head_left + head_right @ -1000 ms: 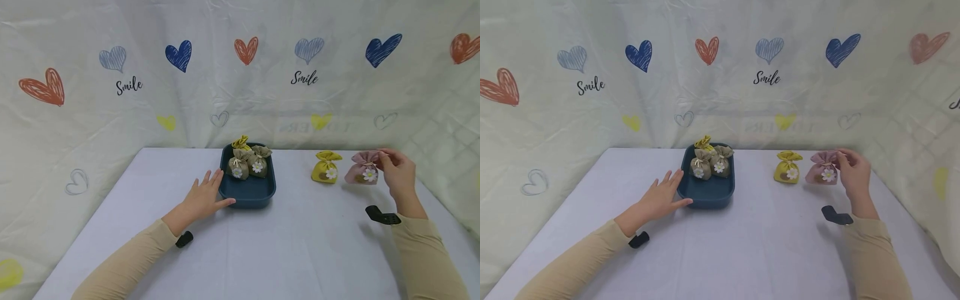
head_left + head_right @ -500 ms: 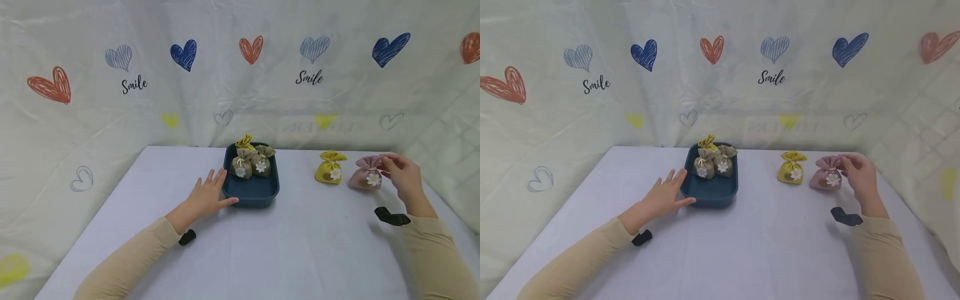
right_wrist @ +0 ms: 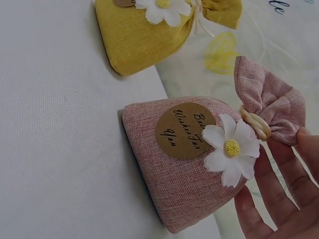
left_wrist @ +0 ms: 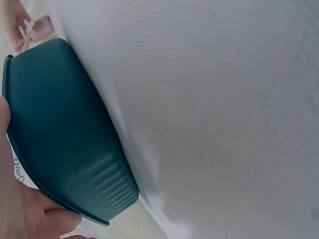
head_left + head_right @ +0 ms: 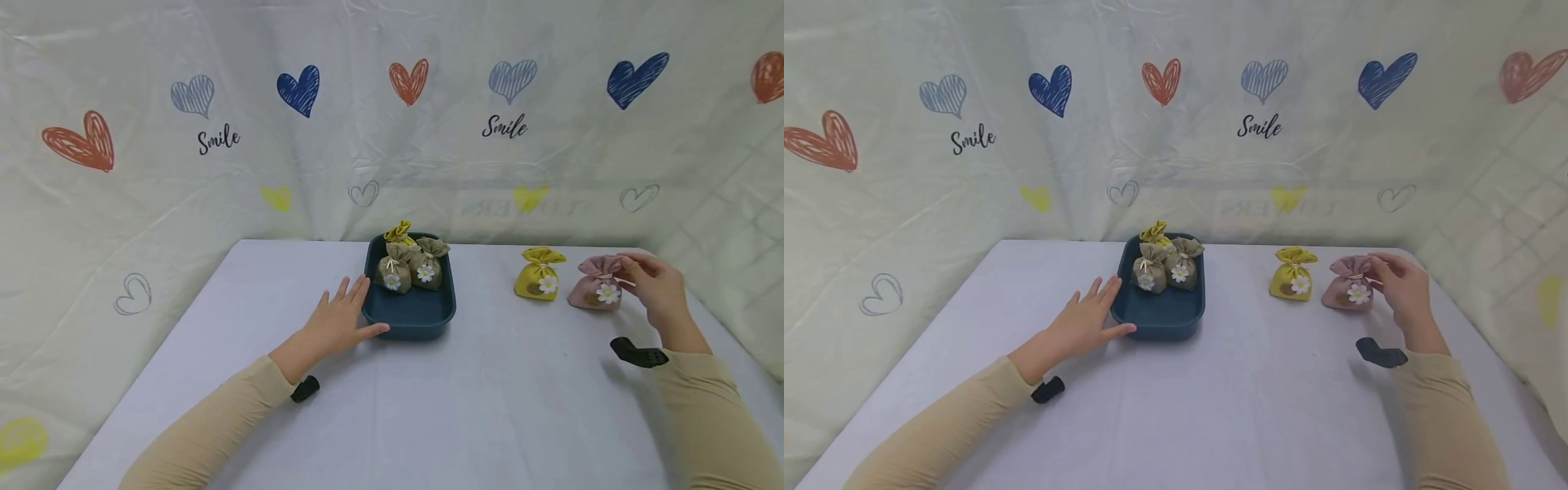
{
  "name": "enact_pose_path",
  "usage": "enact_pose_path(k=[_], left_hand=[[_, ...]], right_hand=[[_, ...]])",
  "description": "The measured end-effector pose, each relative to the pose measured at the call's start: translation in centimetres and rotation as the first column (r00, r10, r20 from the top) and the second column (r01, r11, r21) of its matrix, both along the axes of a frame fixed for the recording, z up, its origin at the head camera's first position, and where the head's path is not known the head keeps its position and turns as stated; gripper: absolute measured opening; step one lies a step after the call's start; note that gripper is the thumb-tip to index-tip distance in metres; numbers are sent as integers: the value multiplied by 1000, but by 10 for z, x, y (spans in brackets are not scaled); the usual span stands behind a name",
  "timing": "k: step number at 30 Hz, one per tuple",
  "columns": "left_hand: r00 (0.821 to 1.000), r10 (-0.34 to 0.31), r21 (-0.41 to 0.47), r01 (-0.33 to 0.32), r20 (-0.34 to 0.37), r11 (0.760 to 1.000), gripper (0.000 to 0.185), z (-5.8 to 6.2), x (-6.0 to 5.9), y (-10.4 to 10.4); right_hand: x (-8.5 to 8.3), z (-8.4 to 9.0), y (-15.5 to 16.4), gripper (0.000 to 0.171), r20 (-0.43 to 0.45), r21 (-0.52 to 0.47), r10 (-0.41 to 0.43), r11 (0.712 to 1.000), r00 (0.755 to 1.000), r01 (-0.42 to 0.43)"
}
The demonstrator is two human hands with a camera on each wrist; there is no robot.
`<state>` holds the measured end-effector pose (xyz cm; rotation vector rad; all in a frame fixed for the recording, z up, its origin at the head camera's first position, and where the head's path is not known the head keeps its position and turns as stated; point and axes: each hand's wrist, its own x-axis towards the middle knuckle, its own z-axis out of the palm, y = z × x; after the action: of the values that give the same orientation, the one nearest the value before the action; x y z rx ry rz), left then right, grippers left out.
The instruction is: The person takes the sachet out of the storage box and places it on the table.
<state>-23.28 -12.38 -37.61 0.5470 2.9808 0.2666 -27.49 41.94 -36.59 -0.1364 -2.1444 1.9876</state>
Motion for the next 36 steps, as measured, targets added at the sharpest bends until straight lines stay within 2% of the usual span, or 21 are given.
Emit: enact_pose_path(k=[5, 10, 15, 18, 27, 30, 33, 36], left_hand=[[1000, 0, 5, 0, -1, 1000, 104, -1, 0, 0], [1000, -4, 11, 4, -4, 1000, 105, -2, -1, 1], [1000, -8, 12, 8, -6, 1000, 104, -3, -1, 1], [1000, -4, 9, 4, -5, 1000, 105, -2, -1, 1], [1000, 0, -12, 0, 8, 1000, 105, -2, 0, 1], [1000, -2, -14, 2, 6, 1000, 105, -2, 0, 1], [1000, 0, -20, 0, 1, 1000, 105, -2, 0, 1], [1000, 0, -16, 0, 1, 1000, 104, -1, 0, 1]], right_hand=[[3, 1, 5, 13, 35, 44, 4, 999, 999, -6], [5, 4, 10, 18, 37, 74, 42, 996, 998, -45], [5, 5, 11, 15, 54, 216, 31, 975, 998, -42], [4, 6, 12, 14, 52, 264, 39, 963, 998, -52], [11, 13, 17, 23, 58, 310, 144, 938, 988, -155], [14, 17, 19, 31, 58, 282, 172, 942, 983, -182], [16, 20, 20, 34, 39, 267, 173, 947, 984, -177], [18, 21, 21, 31, 18, 260, 124, 958, 992, -124]])
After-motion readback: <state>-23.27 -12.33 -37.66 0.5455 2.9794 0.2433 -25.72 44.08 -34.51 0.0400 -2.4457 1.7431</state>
